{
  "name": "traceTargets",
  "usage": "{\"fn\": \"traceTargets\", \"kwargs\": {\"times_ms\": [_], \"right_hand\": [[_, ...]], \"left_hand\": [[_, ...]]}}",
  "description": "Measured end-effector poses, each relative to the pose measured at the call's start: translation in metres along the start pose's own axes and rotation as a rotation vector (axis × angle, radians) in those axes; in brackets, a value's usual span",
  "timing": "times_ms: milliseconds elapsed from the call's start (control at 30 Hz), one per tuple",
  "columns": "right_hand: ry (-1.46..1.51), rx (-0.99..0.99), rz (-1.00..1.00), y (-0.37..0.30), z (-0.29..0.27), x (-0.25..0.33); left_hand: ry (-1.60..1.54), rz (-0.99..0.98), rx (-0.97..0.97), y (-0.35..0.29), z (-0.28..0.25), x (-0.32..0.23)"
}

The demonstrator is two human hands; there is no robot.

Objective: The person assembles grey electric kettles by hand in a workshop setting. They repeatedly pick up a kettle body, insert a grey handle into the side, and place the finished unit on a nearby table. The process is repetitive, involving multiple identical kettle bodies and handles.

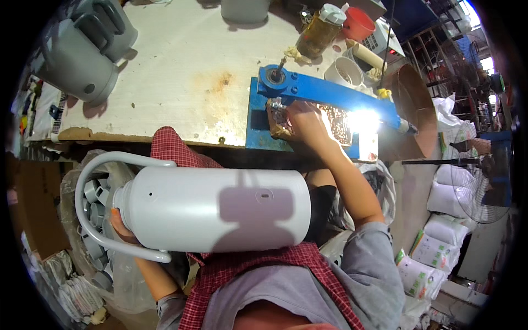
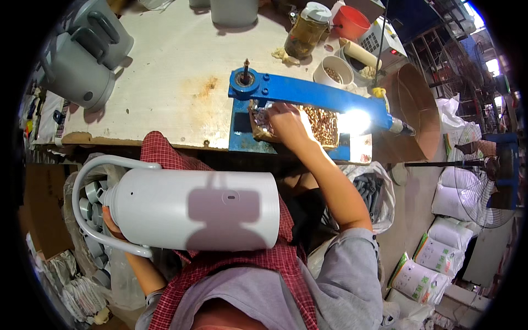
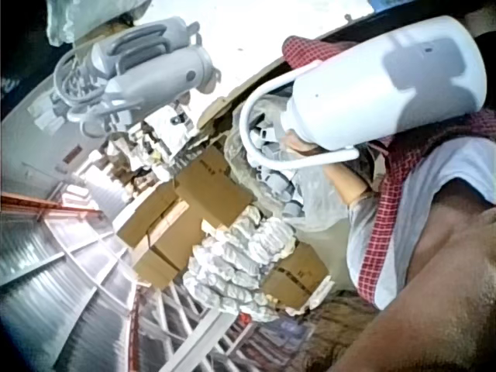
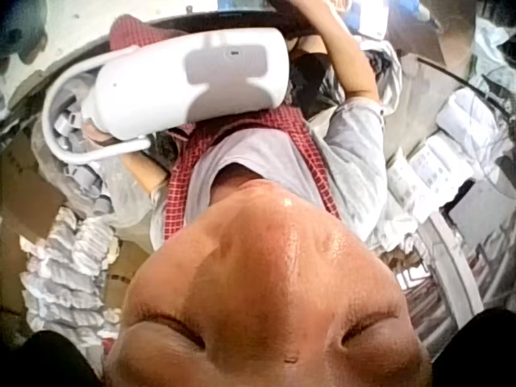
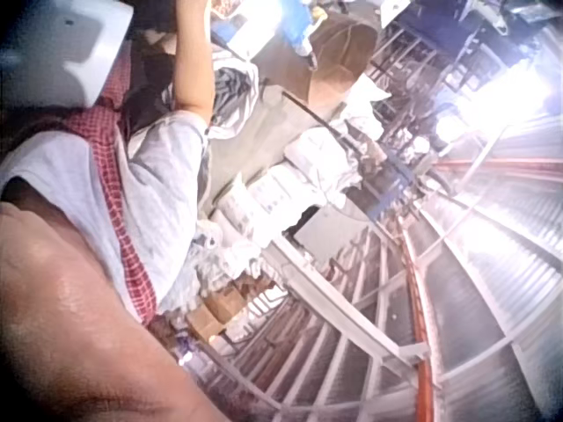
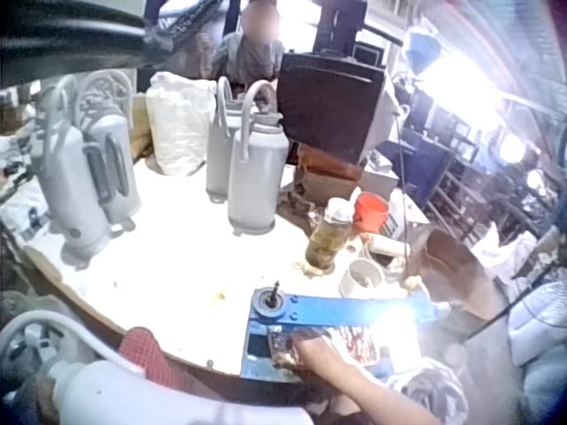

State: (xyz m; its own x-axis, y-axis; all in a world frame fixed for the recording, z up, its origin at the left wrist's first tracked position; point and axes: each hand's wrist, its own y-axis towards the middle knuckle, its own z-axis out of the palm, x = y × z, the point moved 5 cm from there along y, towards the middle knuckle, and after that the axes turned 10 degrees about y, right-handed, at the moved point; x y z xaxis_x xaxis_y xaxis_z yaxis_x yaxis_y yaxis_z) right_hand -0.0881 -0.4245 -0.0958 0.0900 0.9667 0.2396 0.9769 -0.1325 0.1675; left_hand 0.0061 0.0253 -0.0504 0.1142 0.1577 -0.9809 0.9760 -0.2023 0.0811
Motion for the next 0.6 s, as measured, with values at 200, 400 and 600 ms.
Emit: {"fn": "traceTargets", "kwargs": {"times_ms": [200,400,600], "right_hand": [[0.190,-0.302,-0.089,-0.022,-0.052,0.023],[0.173,-0.753,-0.422,0.021,-0.151,0.073],[0.065,-0.758,-0.548,0.050,-0.142,0.071]], "left_hand": [[-0.392,-0.331,-0.146,-0.003,-0.034,0.069],[-0.456,-0.272,-0.394,0.011,-0.038,0.070],[-0.470,-0.250,-0.556,0.026,-0.052,0.059]]}}
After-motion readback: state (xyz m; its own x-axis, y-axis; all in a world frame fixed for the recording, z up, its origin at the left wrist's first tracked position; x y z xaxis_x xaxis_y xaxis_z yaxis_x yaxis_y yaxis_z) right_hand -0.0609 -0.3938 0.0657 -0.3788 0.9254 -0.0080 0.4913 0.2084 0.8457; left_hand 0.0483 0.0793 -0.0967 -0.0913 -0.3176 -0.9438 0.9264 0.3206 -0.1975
